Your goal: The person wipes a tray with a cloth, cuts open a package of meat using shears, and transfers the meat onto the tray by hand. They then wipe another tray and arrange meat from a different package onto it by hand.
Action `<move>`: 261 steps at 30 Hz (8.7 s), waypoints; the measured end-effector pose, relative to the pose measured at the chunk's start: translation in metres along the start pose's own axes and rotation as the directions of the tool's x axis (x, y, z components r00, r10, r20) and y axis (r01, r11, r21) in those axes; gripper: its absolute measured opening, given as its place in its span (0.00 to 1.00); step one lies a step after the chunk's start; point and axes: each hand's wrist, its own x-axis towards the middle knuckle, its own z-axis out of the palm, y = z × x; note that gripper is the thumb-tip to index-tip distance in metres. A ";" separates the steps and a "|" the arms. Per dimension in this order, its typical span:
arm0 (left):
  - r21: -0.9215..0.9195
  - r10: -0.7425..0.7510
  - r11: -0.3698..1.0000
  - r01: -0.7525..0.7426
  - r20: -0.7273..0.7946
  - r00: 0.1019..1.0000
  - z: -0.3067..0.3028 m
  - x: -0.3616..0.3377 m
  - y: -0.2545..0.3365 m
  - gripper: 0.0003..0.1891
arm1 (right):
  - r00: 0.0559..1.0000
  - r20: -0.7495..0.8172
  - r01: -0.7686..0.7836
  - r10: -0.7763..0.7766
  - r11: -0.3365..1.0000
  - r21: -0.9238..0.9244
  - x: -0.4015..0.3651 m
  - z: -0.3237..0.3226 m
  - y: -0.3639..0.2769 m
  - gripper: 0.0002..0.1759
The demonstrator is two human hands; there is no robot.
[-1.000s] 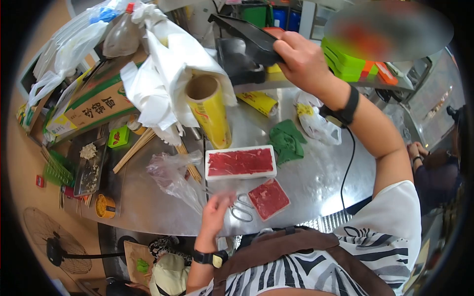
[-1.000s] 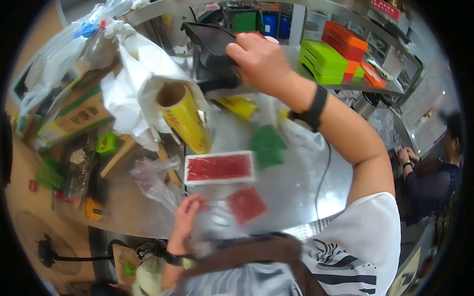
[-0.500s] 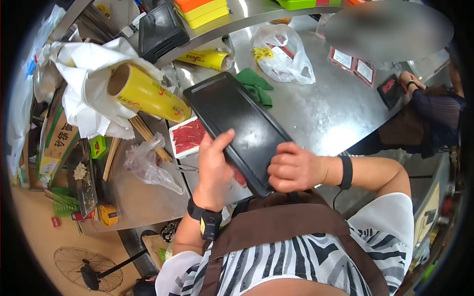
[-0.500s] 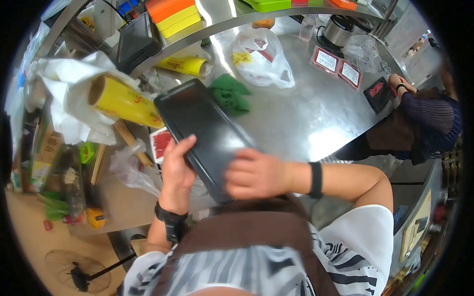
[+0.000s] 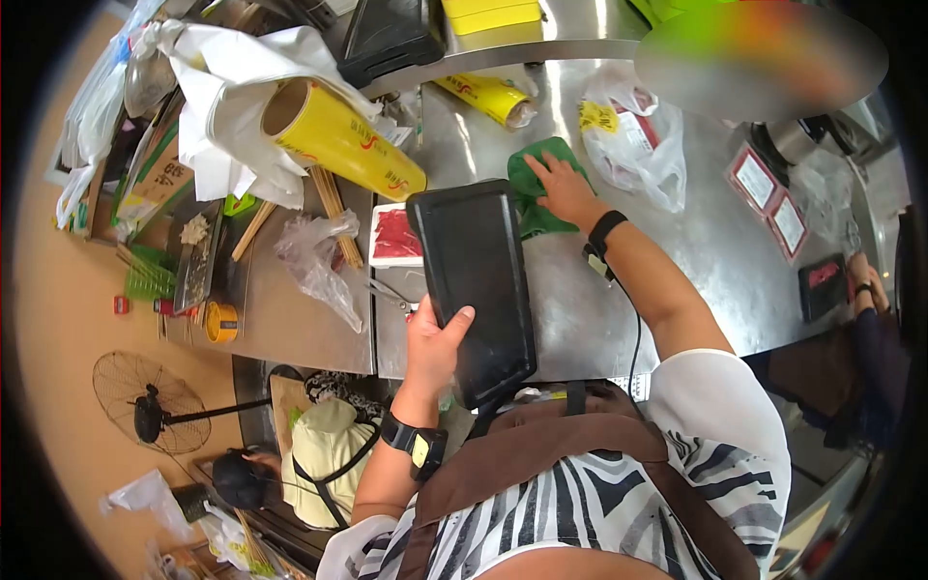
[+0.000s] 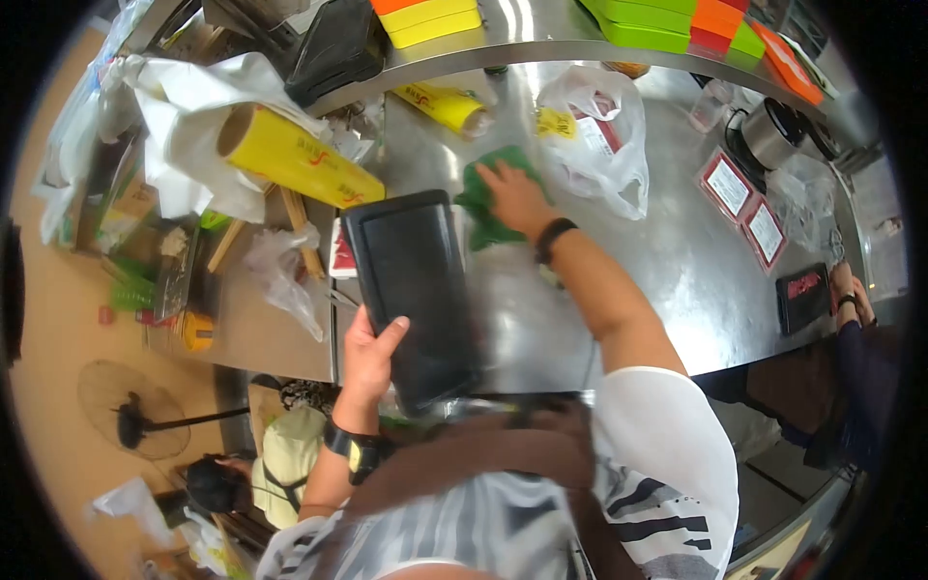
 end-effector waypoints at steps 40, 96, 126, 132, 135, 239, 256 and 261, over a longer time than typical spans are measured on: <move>-0.106 0.281 0.960 -0.261 0.390 0.877 0.134 0.054 -0.021 0.15 | 0.597 -0.065 -0.444 0.800 0.396 0.804 -0.200 -0.138 -0.101 0.23; -0.298 0.248 0.935 -0.191 0.169 0.954 0.128 0.022 -0.035 0.18 | 0.502 0.104 -0.493 0.858 0.185 0.850 -0.182 -0.128 -0.130 0.24; -0.231 0.006 0.971 0.067 0.301 0.954 0.062 0.019 -0.055 0.20 | 0.861 -0.471 -0.114 0.192 0.975 0.190 -0.199 -0.145 -0.091 0.20; -0.233 -0.074 0.964 0.132 0.243 0.967 0.051 0.017 -0.069 0.20 | 0.687 -0.475 -0.464 0.550 0.835 0.296 -0.155 -0.154 -0.042 0.18; -0.240 -0.060 0.964 0.111 0.210 0.976 0.052 0.026 -0.059 0.20 | 0.925 -0.332 -0.056 0.184 0.931 0.360 -0.145 -0.140 -0.114 0.17; -0.282 -0.364 0.899 0.334 -0.058 0.930 -0.175 -0.034 -0.101 0.18 | 0.989 0.077 0.121 -0.124 0.991 0.052 -0.100 -0.062 -0.076 0.47; 0.670 0.103 0.726 -0.153 0.115 0.988 -0.045 0.021 -0.138 0.24 | 0.920 -0.154 -0.355 0.360 0.933 0.060 -0.239 -0.100 -0.069 0.25; 0.881 0.262 0.361 -0.307 0.220 0.940 -0.088 0.018 -0.136 0.22 | 0.950 -0.122 -0.260 0.287 0.945 0.199 -0.190 -0.096 -0.068 0.24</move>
